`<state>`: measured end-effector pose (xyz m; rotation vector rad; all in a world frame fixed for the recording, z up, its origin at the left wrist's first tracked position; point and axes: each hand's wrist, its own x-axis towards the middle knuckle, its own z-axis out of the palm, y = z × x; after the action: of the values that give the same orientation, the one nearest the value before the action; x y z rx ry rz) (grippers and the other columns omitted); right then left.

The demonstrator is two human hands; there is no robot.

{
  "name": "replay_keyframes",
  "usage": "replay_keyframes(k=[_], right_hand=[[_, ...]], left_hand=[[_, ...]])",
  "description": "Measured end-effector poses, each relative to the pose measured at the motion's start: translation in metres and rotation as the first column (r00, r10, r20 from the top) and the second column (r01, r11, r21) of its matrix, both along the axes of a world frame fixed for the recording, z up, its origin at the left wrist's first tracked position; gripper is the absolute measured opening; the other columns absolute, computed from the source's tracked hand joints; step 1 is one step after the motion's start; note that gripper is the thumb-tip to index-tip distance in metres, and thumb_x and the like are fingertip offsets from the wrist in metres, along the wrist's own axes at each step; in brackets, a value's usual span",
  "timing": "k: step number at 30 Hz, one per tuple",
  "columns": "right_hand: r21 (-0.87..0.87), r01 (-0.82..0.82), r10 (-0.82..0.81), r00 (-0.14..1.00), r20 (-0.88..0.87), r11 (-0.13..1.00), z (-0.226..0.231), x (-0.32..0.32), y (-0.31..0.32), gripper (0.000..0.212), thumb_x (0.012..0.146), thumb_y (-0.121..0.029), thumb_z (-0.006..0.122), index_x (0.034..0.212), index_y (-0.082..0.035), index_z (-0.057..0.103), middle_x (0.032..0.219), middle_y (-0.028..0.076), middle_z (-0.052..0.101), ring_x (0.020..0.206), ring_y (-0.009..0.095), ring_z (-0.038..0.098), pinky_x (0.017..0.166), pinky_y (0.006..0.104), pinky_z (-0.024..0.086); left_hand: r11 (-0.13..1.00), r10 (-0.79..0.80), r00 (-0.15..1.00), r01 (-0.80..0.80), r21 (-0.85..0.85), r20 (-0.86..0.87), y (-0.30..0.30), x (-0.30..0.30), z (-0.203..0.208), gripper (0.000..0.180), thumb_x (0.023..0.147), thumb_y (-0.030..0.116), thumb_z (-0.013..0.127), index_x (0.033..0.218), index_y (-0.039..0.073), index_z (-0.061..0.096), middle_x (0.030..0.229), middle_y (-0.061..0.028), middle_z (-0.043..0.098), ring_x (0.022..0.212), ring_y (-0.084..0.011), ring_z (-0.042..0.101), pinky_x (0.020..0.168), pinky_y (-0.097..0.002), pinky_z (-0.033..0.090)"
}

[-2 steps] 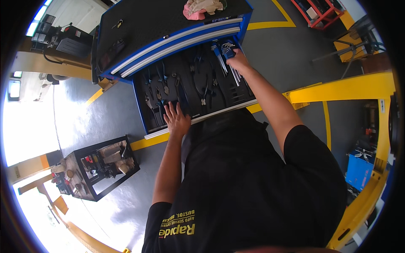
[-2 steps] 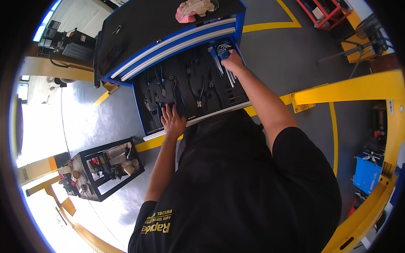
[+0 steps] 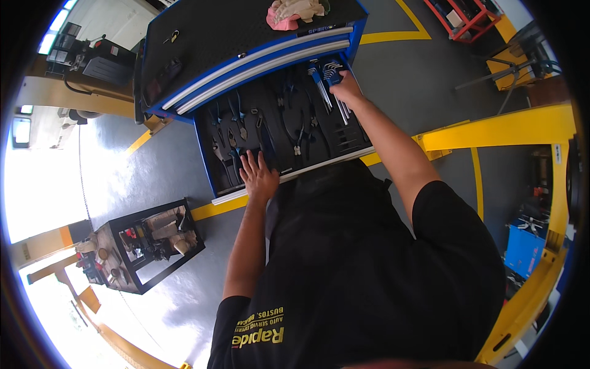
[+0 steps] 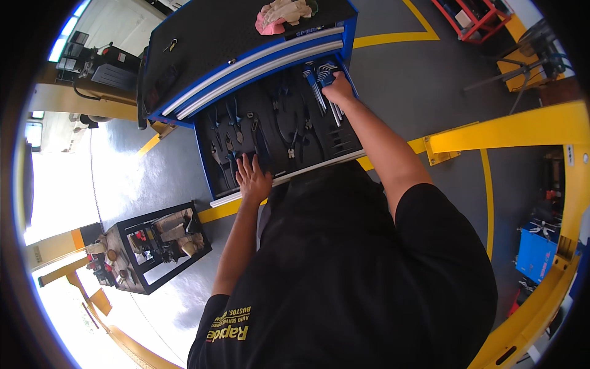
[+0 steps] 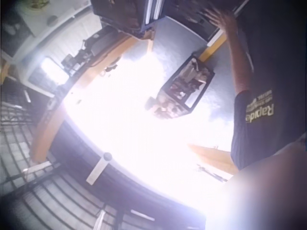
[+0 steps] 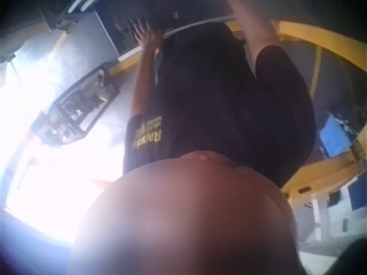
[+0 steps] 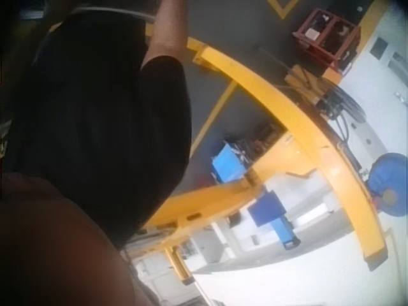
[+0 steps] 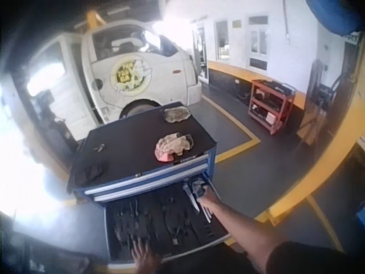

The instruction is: The person picks up multiple hex keys from a toolbox and inserts them one by one into a blue plastic holder. After filling the holder, they place it into an open drawer and close the drawer.

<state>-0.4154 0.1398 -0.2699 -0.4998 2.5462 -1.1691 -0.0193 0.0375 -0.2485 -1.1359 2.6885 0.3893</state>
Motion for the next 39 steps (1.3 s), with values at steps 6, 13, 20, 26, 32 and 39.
replay_keyframes(k=[6,13,20,26,32,39], right_hand=[[0.151,0.034,-0.021,0.996,-0.088,0.988,-0.039,-0.014,-0.031,0.068,0.079,-0.018,0.077,0.139,0.004,0.056,0.131,0.03,0.065,0.122,0.044,0.064,0.107,0.0469,0.05],[0.3,-0.069,0.099,0.991,-0.085,0.952,-0.036,-0.015,-0.038,0.073,0.084,-0.031,0.078,0.147,-0.006,0.053,0.142,0.034,0.05,0.132,0.052,0.052,0.11,0.0525,0.049],[0.434,-0.113,0.268,0.91,-0.317,0.894,-0.026,-0.008,-0.018,0.068,0.087,-0.031,0.077,0.147,-0.007,0.053,0.141,0.029,0.052,0.137,0.045,0.05,0.111,0.0517,0.048],[0.281,-0.192,0.266,0.929,-0.256,0.94,-0.021,0.012,0.019,0.071,0.086,-0.03,0.084,0.145,-0.003,0.056,0.133,0.027,0.057,0.125,0.044,0.06,0.105,0.0479,0.052],[0.298,-0.197,0.297,0.892,-0.34,0.934,-0.019,0.016,0.031,0.056,0.089,-0.027,0.081,0.137,-0.003,0.065,0.132,0.025,0.061,0.12,0.043,0.062,0.101,0.0481,0.054],[0.369,-0.229,0.346,0.891,-0.293,0.901,-0.02,-0.01,0.026,0.042,0.095,-0.022,0.068,0.134,-0.005,0.068,0.126,0.023,0.063,0.117,0.041,0.065,0.1,0.048,0.055]], left_hand=[[1.0,0.004,0.999,-0.006,0.03,0.052,-0.005,0.001,-0.009,0.084,0.092,0.036,0.061,0.164,0.005,0.03,0.175,-0.0254,0.012,0.162,-0.0474,0.003,0.127,-0.0654,0.013],[1.0,-0.017,1.0,0.017,0.008,-0.003,-0.012,0.0,-0.014,0.085,0.094,0.037,0.062,0.165,0.005,0.028,0.175,-0.0255,0.01,0.162,-0.0465,0.002,0.128,-0.0634,0.011],[0.999,-0.032,0.999,0.031,-0.025,-0.028,-0.013,0.0,-0.016,0.085,0.093,0.037,0.063,0.165,0.005,0.029,0.174,-0.0268,0.012,0.162,-0.047,0.004,0.127,-0.0635,0.013],[0.999,-0.033,0.999,0.032,-0.028,-0.031,-0.012,0.001,-0.016,0.085,0.094,0.037,0.063,0.164,0.004,0.029,0.174,-0.0264,0.012,0.162,-0.0473,0.004,0.127,-0.0644,0.013],[0.999,-0.025,0.999,0.024,-0.021,-0.029,-0.011,-0.001,-0.013,0.085,0.094,0.038,0.062,0.165,0.004,0.029,0.174,-0.0257,0.011,0.162,-0.0467,0.003,0.127,-0.0645,0.012],[1.0,-0.011,1.0,0.011,0.0,-0.009,-0.011,-0.002,-0.011,0.086,0.094,0.038,0.063,0.165,0.005,0.027,0.175,-0.0255,0.01,0.162,-0.0463,0.001,0.127,-0.0644,0.011]])
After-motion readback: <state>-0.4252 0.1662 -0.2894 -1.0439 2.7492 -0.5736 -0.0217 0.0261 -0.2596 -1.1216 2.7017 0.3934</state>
